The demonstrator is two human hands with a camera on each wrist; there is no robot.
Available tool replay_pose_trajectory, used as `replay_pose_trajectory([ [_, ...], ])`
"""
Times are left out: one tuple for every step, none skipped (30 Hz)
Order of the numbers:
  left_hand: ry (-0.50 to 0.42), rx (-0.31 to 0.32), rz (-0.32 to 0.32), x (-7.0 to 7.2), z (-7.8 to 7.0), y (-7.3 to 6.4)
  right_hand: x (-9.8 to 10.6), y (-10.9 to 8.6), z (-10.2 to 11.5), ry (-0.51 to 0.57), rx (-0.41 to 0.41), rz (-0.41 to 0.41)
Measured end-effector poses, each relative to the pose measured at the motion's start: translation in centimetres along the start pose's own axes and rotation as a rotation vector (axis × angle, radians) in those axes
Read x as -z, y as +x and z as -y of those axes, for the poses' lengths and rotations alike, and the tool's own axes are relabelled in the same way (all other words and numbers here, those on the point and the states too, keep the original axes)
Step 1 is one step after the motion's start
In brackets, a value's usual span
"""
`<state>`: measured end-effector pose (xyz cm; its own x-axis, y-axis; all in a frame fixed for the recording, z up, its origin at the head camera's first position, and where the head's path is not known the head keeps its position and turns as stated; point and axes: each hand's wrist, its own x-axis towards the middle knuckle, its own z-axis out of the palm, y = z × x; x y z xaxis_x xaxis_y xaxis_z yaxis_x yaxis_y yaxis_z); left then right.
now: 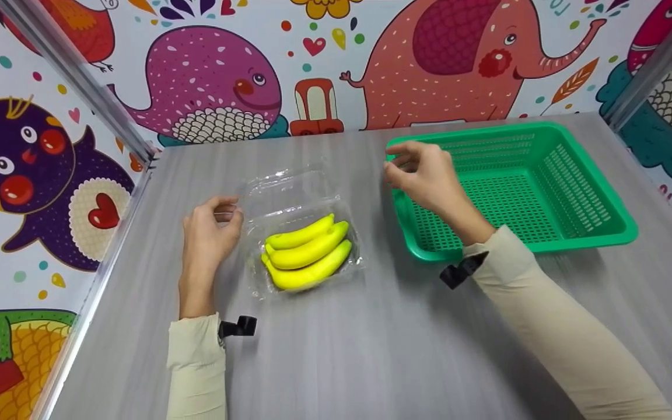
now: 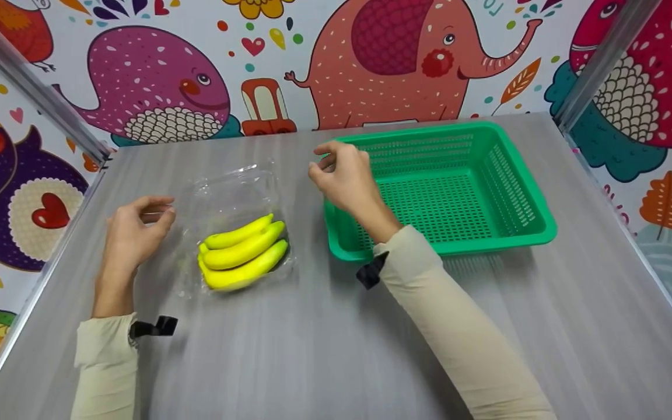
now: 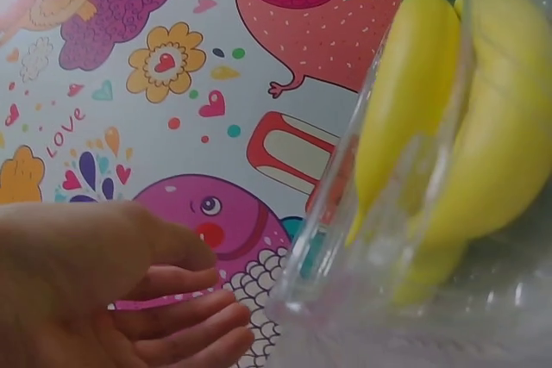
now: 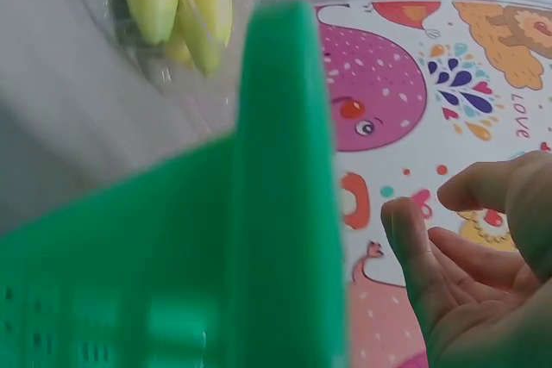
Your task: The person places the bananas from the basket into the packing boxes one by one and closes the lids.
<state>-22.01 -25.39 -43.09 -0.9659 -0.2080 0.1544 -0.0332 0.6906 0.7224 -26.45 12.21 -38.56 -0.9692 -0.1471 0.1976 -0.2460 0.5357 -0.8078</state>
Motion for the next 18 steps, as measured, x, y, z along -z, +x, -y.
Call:
replay_pose_trajectory([
  [-0.001, 0.002, -0.009, -0.1, 0.2, 0.1, -0.4, 0.2, 0.1, 0.005, -0.013, 0.013],
  [-0.006, 0.005, -0.017, -0.2, 0.4, 0.3, -0.9, 0.5, 0.2, 0.008, -0.027, 0.025],
  [-0.011, 0.008, -0.024, -0.3, 0.7, 0.4, -1.2, 0.7, 0.3, 0.008, -0.038, 0.038],
  [-0.014, 0.012, -0.028, -0.4, 0.9, 0.5, -1.6, 0.9, 0.4, 0.007, -0.053, 0.047],
  [-0.021, 0.017, -0.030, -0.6, 1.1, 0.7, -2.0, 1.1, 0.4, 0.009, -0.069, 0.057],
  [-0.027, 0.022, -0.030, -0.7, 1.3, 0.8, -2.4, 1.2, 0.5, 0.015, -0.086, 0.068],
  [-0.035, 0.027, -0.029, -0.8, 1.5, 0.9, -2.8, 1.4, 0.6, 0.021, -0.101, 0.079],
  [-0.041, 0.034, -0.027, -0.9, 1.6, 0.9, -3.1, 1.6, 0.7, 0.023, -0.113, 0.090],
  [-0.043, 0.040, -0.025, -1.1, 1.7, 1.0, -3.4, 1.7, 0.7, 0.025, -0.124, 0.099],
  [-0.044, 0.048, -0.023, -1.2, 1.8, 1.0, -3.7, 1.9, 0.9, 0.028, -0.137, 0.107],
  [-0.045, 0.053, -0.020, -1.2, 1.8, 1.1, -4.0, 2.0, 1.0, 0.034, -0.150, 0.119],
  [-0.043, 0.056, -0.018, -1.3, 1.8, 1.1, -4.3, 2.2, 1.1, 0.036, -0.160, 0.130],
  [-0.041, 0.060, -0.018, -1.4, 1.9, 1.2, -4.5, 2.3, 1.2, 0.032, -0.172, 0.139],
  [-0.038, 0.063, -0.018, -1.4, 1.9, 1.2, -4.8, 2.5, 1.3, 0.020, -0.180, 0.146],
  [-0.036, 0.068, -0.017, -1.4, 1.9, 1.3, -5.0, 2.7, 1.4, 0.010, -0.193, 0.152],
  [-0.033, 0.070, -0.015, -1.4, 2.0, 1.4, -5.3, 2.9, 1.5, 0.000, -0.207, 0.158],
  [-0.032, 0.073, -0.015, -1.4, 2.0, 1.5, -5.5, 3.1, 1.7, -0.012, -0.218, 0.165],
  [-0.031, 0.077, -0.014, -1.4, 2.1, 1.6, -5.7, 3.4, 1.8, -0.027, -0.228, 0.169],
])
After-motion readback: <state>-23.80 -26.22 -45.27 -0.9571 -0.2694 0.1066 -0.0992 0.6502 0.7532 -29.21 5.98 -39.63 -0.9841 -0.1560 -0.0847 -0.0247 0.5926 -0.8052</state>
